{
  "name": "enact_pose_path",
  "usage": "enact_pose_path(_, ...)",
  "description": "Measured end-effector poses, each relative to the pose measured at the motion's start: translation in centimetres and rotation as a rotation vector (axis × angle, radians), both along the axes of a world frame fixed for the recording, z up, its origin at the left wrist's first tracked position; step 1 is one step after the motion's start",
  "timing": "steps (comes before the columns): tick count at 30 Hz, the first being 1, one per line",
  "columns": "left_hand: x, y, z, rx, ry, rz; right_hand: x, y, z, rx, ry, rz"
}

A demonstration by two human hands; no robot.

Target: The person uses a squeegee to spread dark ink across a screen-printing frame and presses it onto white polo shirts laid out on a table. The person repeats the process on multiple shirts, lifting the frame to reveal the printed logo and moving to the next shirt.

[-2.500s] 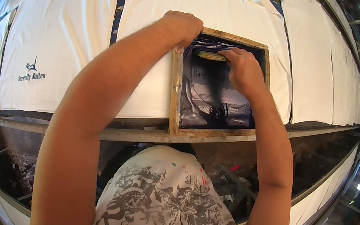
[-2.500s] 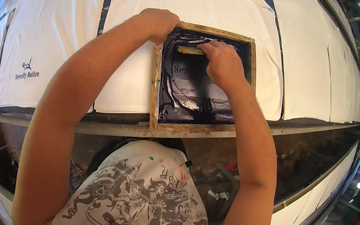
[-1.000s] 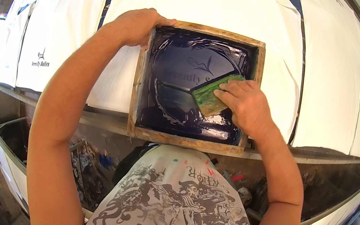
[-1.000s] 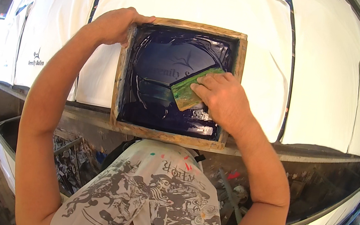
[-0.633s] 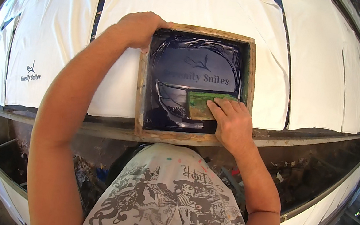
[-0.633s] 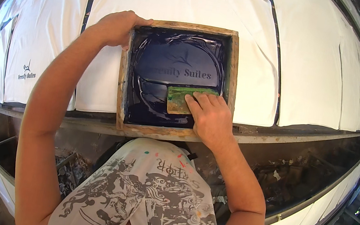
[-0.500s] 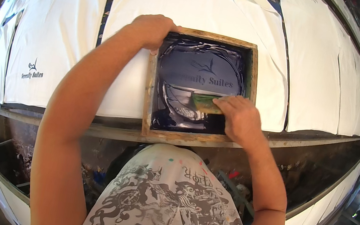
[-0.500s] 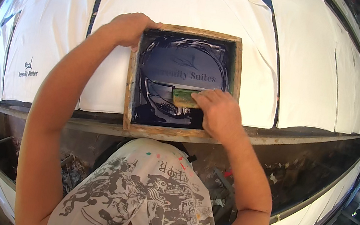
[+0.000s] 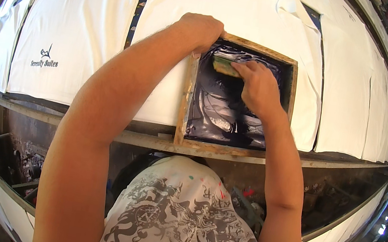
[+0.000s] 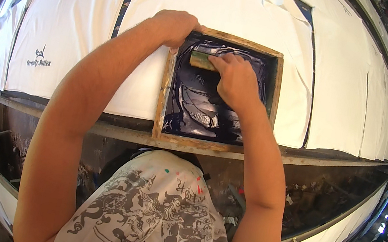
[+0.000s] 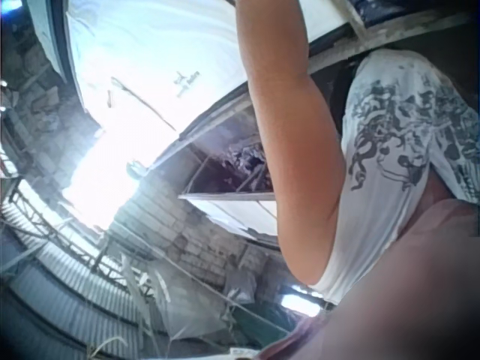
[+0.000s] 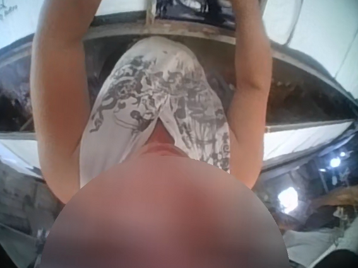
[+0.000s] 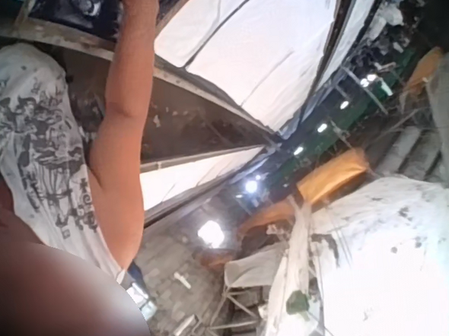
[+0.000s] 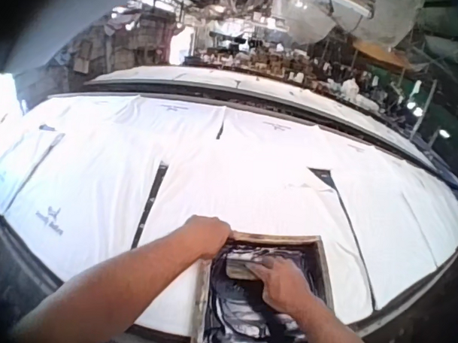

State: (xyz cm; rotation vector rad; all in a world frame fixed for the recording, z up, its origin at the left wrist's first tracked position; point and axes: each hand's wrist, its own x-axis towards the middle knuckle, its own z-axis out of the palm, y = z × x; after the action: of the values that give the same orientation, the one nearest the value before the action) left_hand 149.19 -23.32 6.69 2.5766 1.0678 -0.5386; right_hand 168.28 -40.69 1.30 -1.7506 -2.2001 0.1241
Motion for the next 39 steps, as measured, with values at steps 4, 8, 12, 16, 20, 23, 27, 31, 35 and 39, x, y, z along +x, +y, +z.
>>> enact_pose_path(4,-0.5,-0.3,0.0,-0.021,-0.01,0.028,-2.2,-5.1,-0.6,0.013,-0.052,0.066)
enact_pose_path(8,-0.4,0.0,-0.5,-0.038,-0.024,0.063,-3.5,-9.1,-0.2,0.023,-0.03,0.079)
enact_pose_path(12,-0.1,-0.2,-0.2,-0.037,-0.006,0.067,-2.1,-9.6,1.4,-0.07,0.003,0.133)
enact_pose_path(16,0.0,-0.3,0.2,-0.025,0.032,0.086,2.4,-4.8,4.6,-0.293,-0.002,0.055)
enact_pose_path(20,0.7,-0.2,0.5,-0.014,0.007,0.059,7.2,-0.5,3.3,-0.195,0.003,-0.087)
enact_pose_path(23,0.3,-0.4,0.1,0.004,0.002,0.053,7.9,0.0,2.3,-0.15,0.055,-0.085)
enact_pose_path(27,0.3,-0.8,-0.1,-0.013,0.038,0.095,6.3,-5.1,0.0,0.033,0.007,0.059)
enact_pose_path(31,0.2,-0.7,-0.5,-0.022,0.017,0.136,3.9,-10.7,0.6,0.003,0.024,0.083)
enact_pose_path(35,-0.3,-0.7,-1.1,0.043,-0.029,0.069,4.0,-10.4,2.1,-0.076,0.06,0.125)
enact_pose_path(39,-0.2,-0.4,-0.9,0.045,-0.01,0.077,4.4,-4.1,3.6,-0.17,0.057,0.186)
